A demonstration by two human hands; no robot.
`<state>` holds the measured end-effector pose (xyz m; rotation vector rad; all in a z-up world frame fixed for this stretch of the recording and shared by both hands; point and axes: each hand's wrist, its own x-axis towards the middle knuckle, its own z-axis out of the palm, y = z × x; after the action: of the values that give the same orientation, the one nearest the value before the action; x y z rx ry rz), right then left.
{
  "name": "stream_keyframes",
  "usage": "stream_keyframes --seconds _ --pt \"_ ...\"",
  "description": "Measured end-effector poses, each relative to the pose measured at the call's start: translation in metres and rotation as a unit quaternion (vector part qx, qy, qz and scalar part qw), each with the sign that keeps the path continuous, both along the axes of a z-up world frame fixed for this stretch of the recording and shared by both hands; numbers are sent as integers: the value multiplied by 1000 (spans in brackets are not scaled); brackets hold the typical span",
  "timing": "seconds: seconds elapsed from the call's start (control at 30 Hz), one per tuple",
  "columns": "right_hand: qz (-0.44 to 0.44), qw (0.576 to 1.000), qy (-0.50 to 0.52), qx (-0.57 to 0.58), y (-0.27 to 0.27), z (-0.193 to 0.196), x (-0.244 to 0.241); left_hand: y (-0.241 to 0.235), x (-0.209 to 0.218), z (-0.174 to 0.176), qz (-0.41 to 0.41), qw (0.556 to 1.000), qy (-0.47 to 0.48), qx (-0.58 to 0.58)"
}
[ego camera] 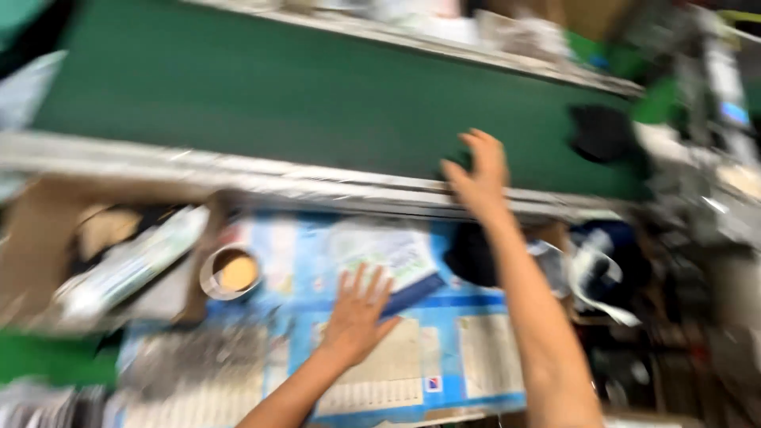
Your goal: The person is counting and packaging black 3D face masks into blue and white plastic pouches on a manufacturing line.
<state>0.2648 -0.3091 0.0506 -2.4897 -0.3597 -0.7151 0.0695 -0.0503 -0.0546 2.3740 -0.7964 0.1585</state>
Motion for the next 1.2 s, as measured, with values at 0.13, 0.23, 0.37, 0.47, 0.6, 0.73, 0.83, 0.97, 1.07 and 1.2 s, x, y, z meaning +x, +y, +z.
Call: stream_keyframes --seconds 0.13,0.23,0.37,0.47,0.6,0.73,0.83,0.97,1.07,1.2 --pt "-87 996 -11 -11 -10 -42 28 -10 11 8 16 1000 -6 11" --pt "-111 993 26 14 -5 -41 21 -11 10 11 43 999 3 20" --pt "-114 993 37 12 -1 -33 16 -11 10 9 50 998 10 35" --pt "-118 992 52 12 4 -28 14 -9 10 10 50 998 13 21" --pt "-126 989 75 18 7 -22 13 -6 10 7 47 999 20 -13" --pt "-134 988 71 14 3 -27 13 -3 7 1 38 999 22 -29" --pt "-130 989 66 17 4 -25 13 -2 6 0 43 998 23 -40" --pt "-129 989 71 24 5 -24 13 0 6 1 53 996 23 -68" --pt "-130 989 72 25 5 -25 13 0 6 0 56 995 22 -84" --pt "-129 989 74 26 5 -23 12 1 5 0 57 993 20 -100"
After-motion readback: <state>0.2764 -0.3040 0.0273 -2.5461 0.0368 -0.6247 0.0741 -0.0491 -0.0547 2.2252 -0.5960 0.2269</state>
